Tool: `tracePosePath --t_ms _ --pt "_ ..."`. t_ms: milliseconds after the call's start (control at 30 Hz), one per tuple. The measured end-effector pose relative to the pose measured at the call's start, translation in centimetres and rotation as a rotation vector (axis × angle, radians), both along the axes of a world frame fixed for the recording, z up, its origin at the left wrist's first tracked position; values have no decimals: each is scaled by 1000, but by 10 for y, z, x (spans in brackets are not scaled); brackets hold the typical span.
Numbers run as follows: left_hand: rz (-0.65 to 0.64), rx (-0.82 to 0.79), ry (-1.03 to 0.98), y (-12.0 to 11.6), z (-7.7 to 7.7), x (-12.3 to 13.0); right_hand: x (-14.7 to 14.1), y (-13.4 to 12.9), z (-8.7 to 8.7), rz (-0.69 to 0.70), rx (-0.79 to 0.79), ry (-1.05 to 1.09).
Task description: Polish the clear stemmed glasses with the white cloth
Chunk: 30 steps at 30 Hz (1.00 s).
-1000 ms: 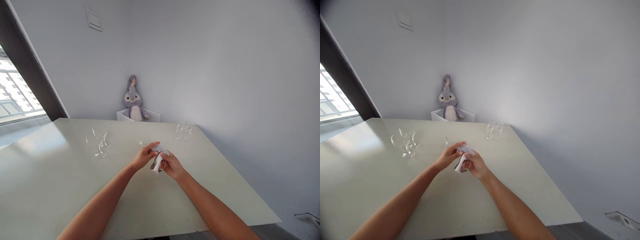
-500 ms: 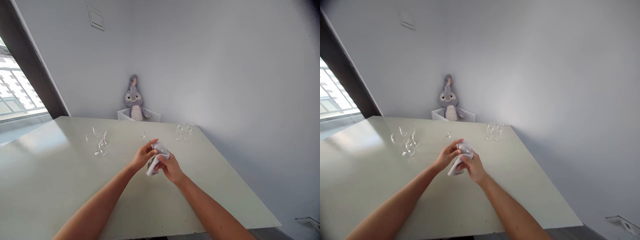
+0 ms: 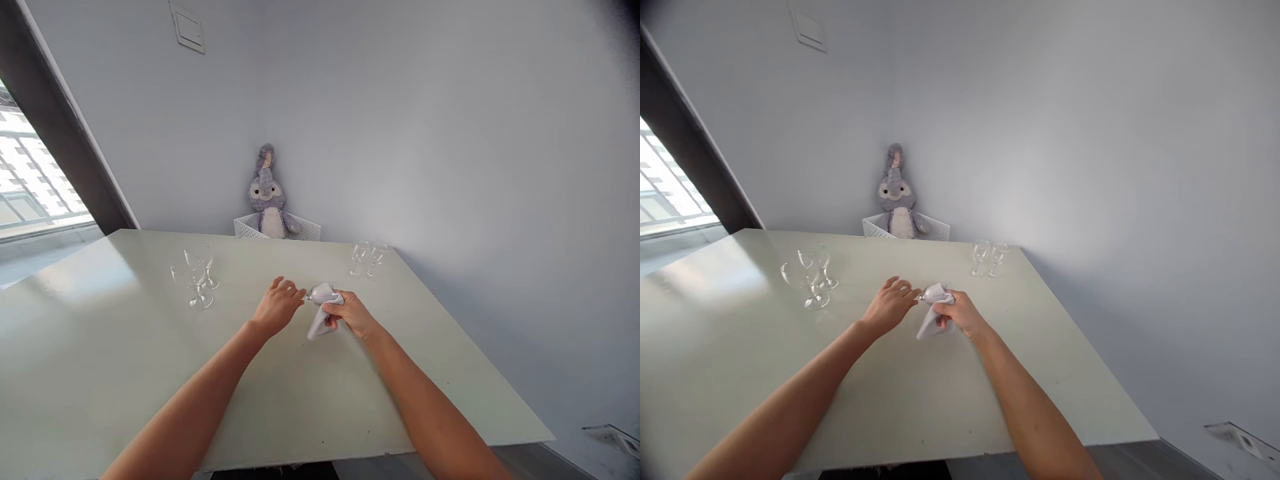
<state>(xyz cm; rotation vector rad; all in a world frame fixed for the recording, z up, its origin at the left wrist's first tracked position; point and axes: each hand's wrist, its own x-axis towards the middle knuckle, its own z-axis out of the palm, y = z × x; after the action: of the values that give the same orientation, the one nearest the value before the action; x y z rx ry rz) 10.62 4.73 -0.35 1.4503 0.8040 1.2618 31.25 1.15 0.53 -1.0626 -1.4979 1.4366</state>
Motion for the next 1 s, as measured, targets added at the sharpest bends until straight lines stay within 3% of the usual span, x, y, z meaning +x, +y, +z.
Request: tracePosePath --t_ms 100,167,267,333,400,500,567,667,733,800,867,1000 --pt "-18 -111 62 10 -8 -7 10 2 1 51 143 -269" --pt "91 -83 252 16 -11 -13 19 6 1 -11 286 -500" --pt "270 47 648 21 -11 -23 32 14 0 -273 482 -751" --pt "314 93 782 22 -9 -27 32 15 -1 -488 631 -838" --pt "320 122 861 19 -7 -28 23 11 -1 -601 830 -902" --pt "285 215 987 11 -5 -18 -2 -3 -1 -449 1088 -1032" --pt "177 444 1082 3 -5 -6 -18 -11 -1 -309 1128 -1078" --pt "40 870 1168 -9 -6 9 -21 -12 -1 -301 934 -968" --pt "43 978 1175 -14 -7 14 -10 -4 -2 -340 623 -705" --pt "72 997 1179 -16 -10 17 4 7 -4 -346 262 -340" --pt "119 967 1172 -16 -13 20 14 16 -7 -371 6 -25" --pt "237 767 1117 -15 -21 24 2 21 -12 -515 -195 532"
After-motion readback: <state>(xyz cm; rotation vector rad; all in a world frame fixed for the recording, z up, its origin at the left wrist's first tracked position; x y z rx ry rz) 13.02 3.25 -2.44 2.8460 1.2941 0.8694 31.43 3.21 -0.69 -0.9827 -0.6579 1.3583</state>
